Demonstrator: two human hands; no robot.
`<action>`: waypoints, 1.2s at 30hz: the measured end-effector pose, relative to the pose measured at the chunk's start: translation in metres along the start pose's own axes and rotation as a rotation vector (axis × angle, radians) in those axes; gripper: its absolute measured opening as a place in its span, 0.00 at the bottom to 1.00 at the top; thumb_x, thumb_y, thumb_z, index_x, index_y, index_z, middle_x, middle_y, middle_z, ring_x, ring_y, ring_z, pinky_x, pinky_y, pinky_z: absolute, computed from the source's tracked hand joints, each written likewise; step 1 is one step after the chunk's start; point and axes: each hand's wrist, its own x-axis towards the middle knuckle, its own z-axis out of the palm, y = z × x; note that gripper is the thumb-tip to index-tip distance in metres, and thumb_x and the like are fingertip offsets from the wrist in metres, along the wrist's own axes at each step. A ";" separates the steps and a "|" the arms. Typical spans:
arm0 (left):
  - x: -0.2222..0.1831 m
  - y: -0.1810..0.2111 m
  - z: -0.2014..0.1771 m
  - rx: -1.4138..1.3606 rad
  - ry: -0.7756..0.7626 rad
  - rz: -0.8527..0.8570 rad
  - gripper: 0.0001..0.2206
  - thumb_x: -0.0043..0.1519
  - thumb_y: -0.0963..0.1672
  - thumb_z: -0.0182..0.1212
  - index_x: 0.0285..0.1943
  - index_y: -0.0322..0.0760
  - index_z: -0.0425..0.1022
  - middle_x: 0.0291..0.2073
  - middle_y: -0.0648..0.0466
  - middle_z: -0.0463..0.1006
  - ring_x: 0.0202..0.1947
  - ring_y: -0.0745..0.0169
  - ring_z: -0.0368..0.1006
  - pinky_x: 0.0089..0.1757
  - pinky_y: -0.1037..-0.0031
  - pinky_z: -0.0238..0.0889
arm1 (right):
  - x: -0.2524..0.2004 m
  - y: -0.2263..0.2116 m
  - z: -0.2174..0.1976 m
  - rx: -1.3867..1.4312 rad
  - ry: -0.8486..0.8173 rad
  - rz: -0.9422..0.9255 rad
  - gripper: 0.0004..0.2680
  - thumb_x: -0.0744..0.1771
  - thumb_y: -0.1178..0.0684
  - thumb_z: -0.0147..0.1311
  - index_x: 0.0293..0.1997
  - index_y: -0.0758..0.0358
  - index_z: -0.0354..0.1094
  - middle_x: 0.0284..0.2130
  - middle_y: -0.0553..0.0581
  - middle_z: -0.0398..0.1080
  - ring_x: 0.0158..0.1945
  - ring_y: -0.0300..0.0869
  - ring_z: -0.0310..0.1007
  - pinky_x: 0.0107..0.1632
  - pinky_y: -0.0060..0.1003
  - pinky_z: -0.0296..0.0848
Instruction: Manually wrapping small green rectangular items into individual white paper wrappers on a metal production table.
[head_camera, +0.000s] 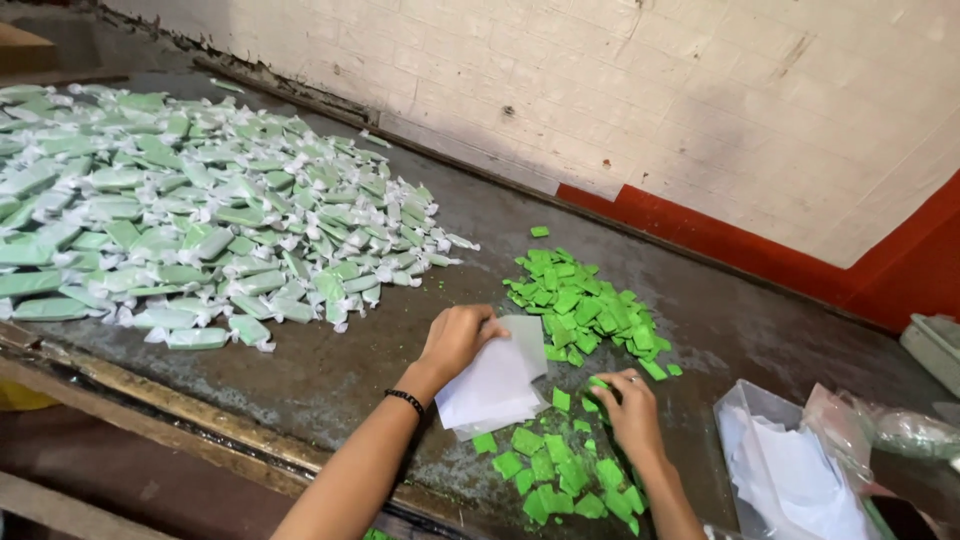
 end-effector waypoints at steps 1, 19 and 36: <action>0.001 0.002 -0.001 -0.004 0.003 0.000 0.16 0.59 0.51 0.59 0.23 0.41 0.67 0.22 0.52 0.76 0.26 0.52 0.71 0.30 0.66 0.56 | 0.001 -0.002 -0.002 -0.004 -0.001 -0.002 0.10 0.64 0.54 0.54 0.48 0.60 0.72 0.40 0.55 0.68 0.39 0.42 0.71 0.43 0.36 0.73; 0.003 0.004 0.008 0.084 -0.032 0.116 0.06 0.61 0.49 0.55 0.37 0.54 0.77 0.32 0.57 0.81 0.40 0.53 0.76 0.43 0.64 0.64 | 0.027 -0.087 0.041 1.015 -0.384 0.211 0.09 0.61 0.61 0.60 0.43 0.64 0.70 0.36 0.54 0.71 0.37 0.41 0.72 0.43 0.37 0.70; -0.002 0.004 0.062 -1.091 -0.079 -0.337 0.18 0.45 0.44 0.75 0.42 0.33 0.77 0.29 0.51 0.79 0.28 0.65 0.76 0.32 0.76 0.70 | 0.029 -0.062 0.042 1.339 0.000 0.287 0.03 0.64 0.54 0.58 0.36 0.55 0.68 0.28 0.55 0.74 0.32 0.41 0.77 0.40 0.39 0.77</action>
